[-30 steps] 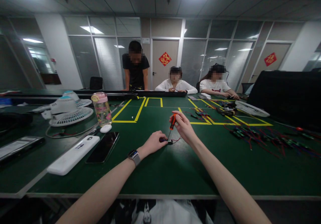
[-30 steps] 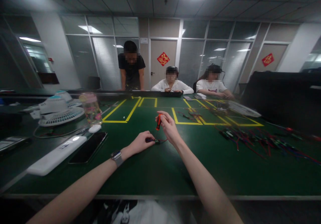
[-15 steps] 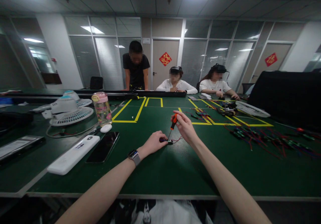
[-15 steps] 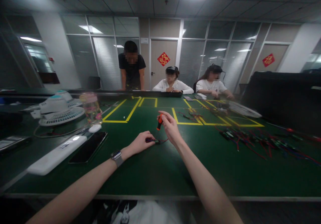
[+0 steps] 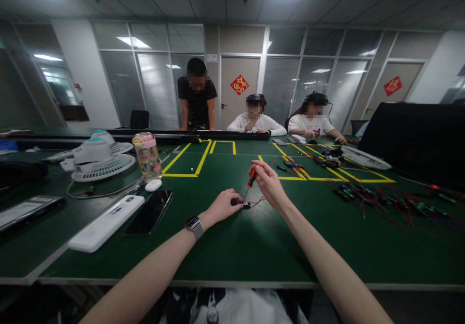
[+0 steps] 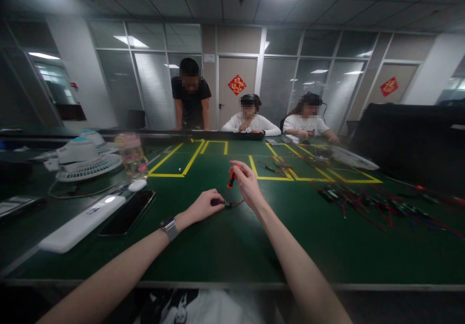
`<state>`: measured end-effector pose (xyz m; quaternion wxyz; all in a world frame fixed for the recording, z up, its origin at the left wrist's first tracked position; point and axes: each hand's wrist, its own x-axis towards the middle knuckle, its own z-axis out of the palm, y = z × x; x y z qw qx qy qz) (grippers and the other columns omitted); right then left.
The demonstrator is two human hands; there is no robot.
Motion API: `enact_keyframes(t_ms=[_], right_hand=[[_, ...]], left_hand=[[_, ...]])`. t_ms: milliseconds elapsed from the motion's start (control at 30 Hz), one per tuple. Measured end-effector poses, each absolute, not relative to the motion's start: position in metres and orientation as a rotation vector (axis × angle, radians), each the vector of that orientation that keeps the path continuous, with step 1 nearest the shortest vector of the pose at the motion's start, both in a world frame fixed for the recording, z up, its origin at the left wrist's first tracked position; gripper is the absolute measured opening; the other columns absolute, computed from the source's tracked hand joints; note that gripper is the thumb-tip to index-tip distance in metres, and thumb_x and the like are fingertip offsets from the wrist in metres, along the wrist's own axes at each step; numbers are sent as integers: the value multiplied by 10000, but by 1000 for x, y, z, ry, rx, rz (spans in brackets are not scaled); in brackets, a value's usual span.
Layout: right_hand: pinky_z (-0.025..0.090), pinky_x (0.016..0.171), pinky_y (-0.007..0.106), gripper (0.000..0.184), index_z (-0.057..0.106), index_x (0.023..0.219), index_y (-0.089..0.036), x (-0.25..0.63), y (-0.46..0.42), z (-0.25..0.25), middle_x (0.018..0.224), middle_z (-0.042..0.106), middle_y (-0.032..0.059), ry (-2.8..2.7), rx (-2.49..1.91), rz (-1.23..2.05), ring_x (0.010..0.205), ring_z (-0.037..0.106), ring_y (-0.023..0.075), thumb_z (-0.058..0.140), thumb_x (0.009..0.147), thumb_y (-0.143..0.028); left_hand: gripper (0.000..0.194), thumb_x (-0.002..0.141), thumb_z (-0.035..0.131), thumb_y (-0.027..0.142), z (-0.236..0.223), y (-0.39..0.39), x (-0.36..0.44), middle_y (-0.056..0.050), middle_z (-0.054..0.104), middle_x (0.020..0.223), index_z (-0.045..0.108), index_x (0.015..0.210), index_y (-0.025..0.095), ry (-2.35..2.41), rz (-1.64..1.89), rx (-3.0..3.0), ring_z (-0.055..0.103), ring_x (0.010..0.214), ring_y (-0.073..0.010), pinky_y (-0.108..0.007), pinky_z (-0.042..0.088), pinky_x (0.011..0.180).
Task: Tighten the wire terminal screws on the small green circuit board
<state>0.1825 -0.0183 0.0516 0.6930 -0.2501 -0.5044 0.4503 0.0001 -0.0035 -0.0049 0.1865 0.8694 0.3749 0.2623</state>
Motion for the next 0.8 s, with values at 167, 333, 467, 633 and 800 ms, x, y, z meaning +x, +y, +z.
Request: enact_keyframes(t_ms=[167,333,467,633,800], right_hand=[[506,790,331,335,709,914,-260,181,-19,53,838,717,16,-1119,-529,1028,824,652,181,803,694,-494],[488,765,320,327,700,870,-255,181,-18,51,803,687,-3,-1100,-559,995,783,628,171,827,660,-471],[484,761,318,329,716,881,-253,183,-19,53,783,672,-8,-1102,-571,998,759,612,162,839,647,-449],[497,815,331,350,729,939,-265,180,-22,55,834,703,5,-1099,-502,1085,802,630,159,815,683,-487],[499,802,323,310,712,874,-264,178,-20,52,793,673,-17,-1105,-521,1043,751,608,142,826,673,-472]], left_hand=[[207,885,630,359,-5,-4,0,-49,649,966,748,932,195,1054,726,2442,606,909,-201,-309,466,813],[218,888,631,375,-3,-5,0,-49,645,985,747,933,196,1056,716,2432,605,922,-205,-317,467,822],[202,889,631,356,-2,-6,0,-48,645,971,746,933,195,1065,711,2443,605,907,-201,-310,465,813],[173,880,640,320,-4,-5,2,-45,651,936,748,910,189,1043,742,2452,609,878,-191,-294,466,797],[182,878,644,323,-3,-5,2,-50,655,954,753,924,184,1048,733,2454,612,888,-194,-299,471,806]])
